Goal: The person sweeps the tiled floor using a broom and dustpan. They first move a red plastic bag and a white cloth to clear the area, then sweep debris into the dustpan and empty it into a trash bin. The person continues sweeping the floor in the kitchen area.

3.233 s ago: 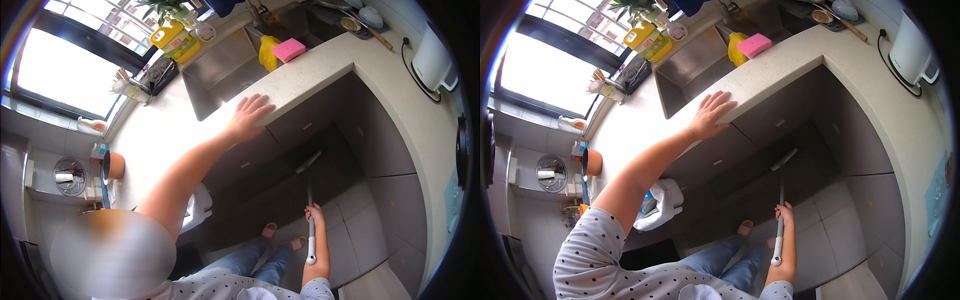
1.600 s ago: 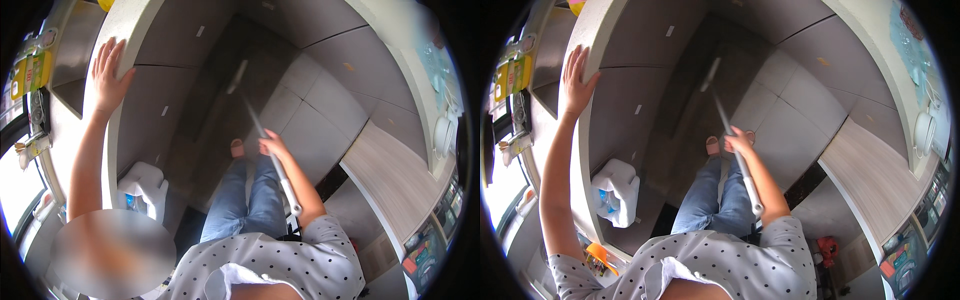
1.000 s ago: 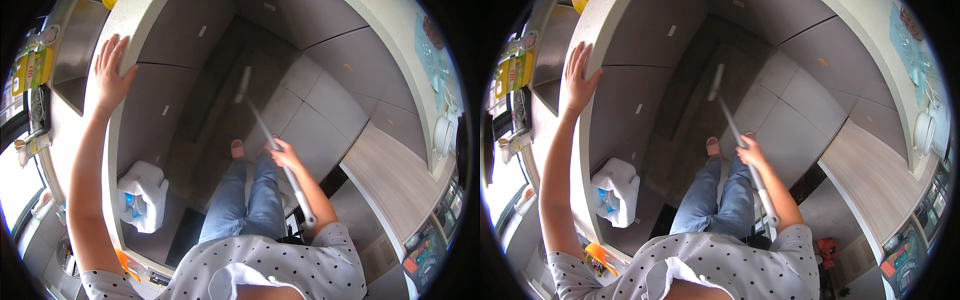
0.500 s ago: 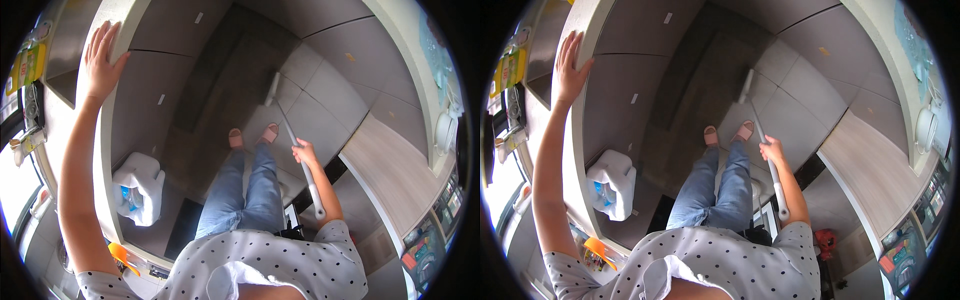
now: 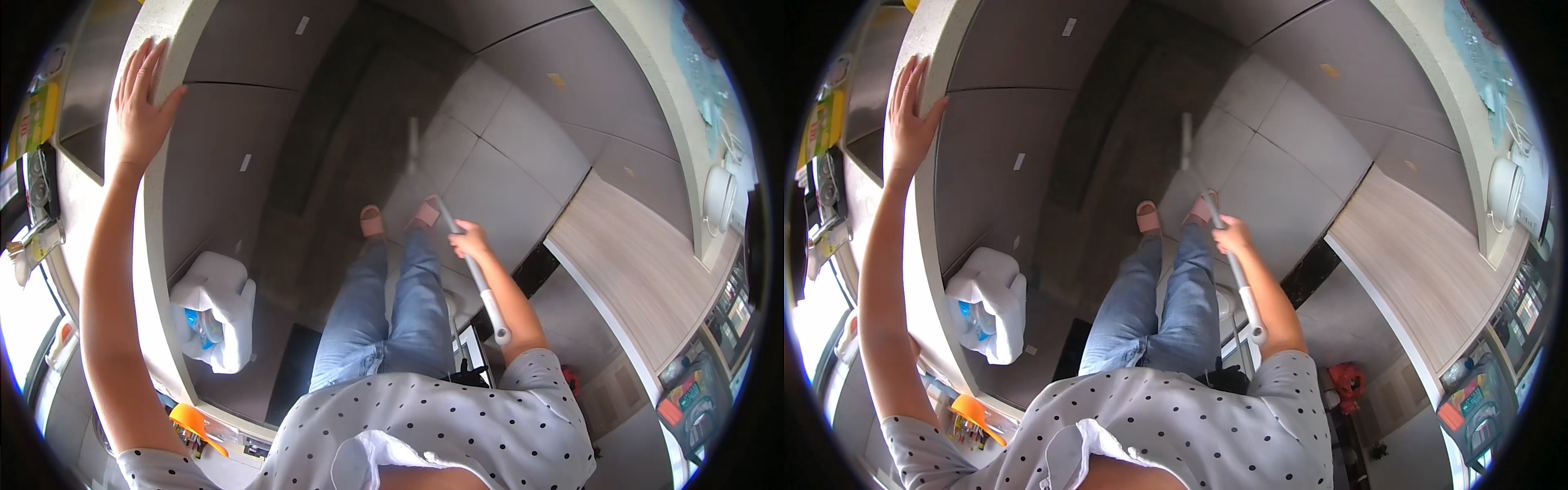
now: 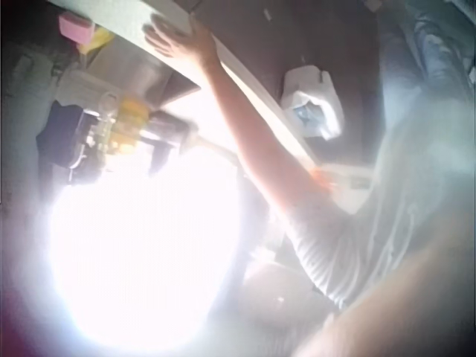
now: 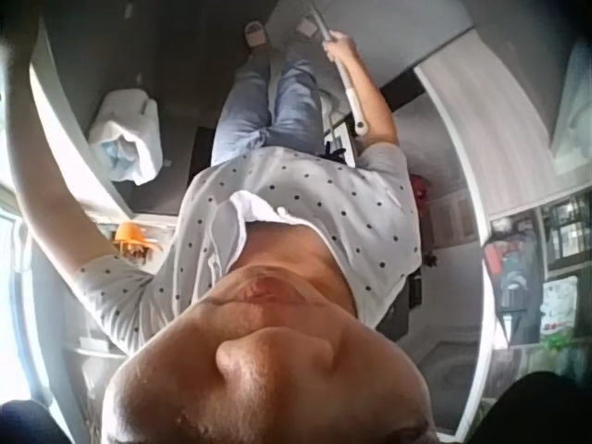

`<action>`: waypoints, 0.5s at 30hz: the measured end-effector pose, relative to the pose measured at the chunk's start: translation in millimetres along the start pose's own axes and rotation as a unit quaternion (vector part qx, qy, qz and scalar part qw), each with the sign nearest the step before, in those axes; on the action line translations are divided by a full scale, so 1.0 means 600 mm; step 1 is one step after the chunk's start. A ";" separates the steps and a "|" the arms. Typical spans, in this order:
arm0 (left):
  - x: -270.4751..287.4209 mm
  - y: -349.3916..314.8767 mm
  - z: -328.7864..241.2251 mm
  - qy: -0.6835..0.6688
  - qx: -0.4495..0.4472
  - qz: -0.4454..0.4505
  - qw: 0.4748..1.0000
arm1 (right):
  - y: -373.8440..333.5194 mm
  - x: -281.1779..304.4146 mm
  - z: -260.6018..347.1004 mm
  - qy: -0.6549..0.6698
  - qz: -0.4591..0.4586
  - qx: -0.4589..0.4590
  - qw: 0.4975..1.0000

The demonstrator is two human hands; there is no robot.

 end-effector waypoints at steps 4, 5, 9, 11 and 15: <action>-0.002 0.007 0.000 0.002 -0.008 -0.002 1.000 | -0.073 0.062 0.011 0.013 -0.056 -0.001 0.998; -0.002 0.006 -0.003 0.006 -0.015 -0.001 1.000 | -0.089 0.050 0.039 0.044 -0.050 -0.007 0.998; 0.000 0.004 -0.008 0.038 0.006 0.014 0.999 | -0.037 -0.041 0.081 0.105 0.060 0.049 0.991; -0.002 0.008 -0.013 0.020 0.005 0.020 1.000 | 0.007 -0.071 0.085 0.142 0.081 0.054 0.985; -0.007 0.007 -0.008 0.003 0.003 0.029 1.000 | 0.020 0.017 0.036 0.130 -0.017 0.008 0.991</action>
Point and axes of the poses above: each hand's wrist, its own y-axis towards the middle knuckle, its own x-axis out of the back of the hand, z = x × y, the point moved 2 cm from there along y, towards the middle knuckle, and after that the axes turned 15 degrees about x, right-handed, at the moved point
